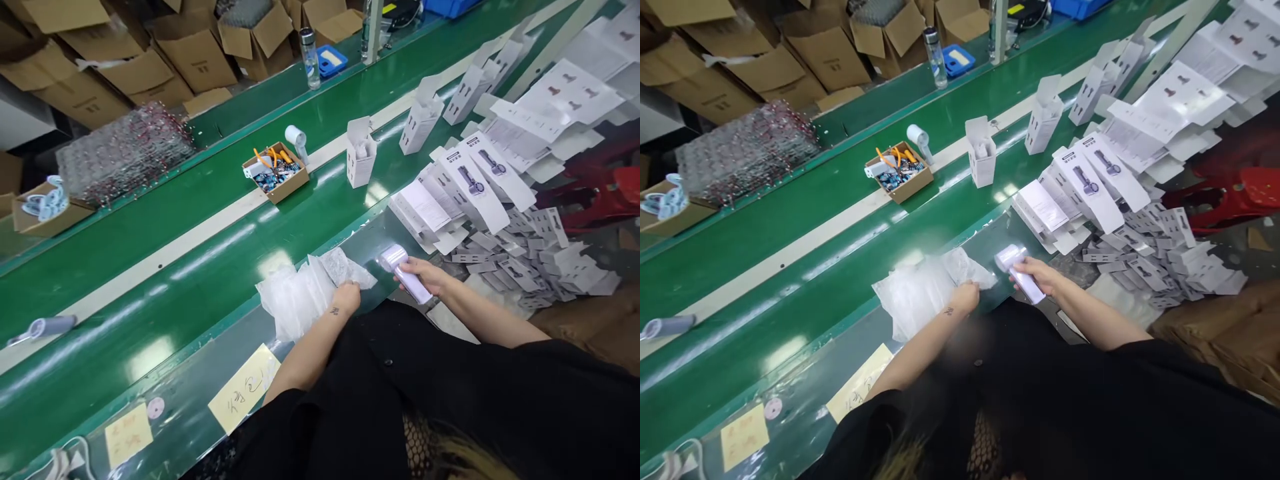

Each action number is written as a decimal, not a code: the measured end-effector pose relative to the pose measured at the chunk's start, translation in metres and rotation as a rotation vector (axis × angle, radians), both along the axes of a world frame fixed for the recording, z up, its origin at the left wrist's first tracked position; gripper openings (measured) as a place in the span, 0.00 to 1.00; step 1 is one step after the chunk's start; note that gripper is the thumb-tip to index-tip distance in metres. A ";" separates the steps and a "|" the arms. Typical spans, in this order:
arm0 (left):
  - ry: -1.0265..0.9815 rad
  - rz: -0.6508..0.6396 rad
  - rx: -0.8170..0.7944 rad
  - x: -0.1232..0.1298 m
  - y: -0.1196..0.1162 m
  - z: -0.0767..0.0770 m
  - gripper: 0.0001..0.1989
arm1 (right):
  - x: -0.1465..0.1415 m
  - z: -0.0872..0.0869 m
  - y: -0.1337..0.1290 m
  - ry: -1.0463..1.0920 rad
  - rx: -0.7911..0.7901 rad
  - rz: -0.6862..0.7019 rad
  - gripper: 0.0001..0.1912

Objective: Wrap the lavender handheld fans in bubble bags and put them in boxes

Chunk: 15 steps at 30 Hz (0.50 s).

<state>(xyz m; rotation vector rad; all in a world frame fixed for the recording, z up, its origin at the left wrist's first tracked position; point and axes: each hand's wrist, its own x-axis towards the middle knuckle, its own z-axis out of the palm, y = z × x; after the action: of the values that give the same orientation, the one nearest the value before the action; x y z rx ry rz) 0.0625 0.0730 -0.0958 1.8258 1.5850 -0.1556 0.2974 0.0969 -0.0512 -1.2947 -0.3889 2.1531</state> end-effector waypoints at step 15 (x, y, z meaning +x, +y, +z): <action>-0.947 0.740 0.054 -0.001 0.008 0.041 0.12 | -0.037 0.007 -0.005 -0.024 0.071 0.259 0.23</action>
<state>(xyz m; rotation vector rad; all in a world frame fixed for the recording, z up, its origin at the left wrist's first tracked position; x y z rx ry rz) 0.0616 0.0808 -0.0543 0.9506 1.3998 0.9463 0.2605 0.0916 -0.0438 -1.2907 -0.6698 2.3123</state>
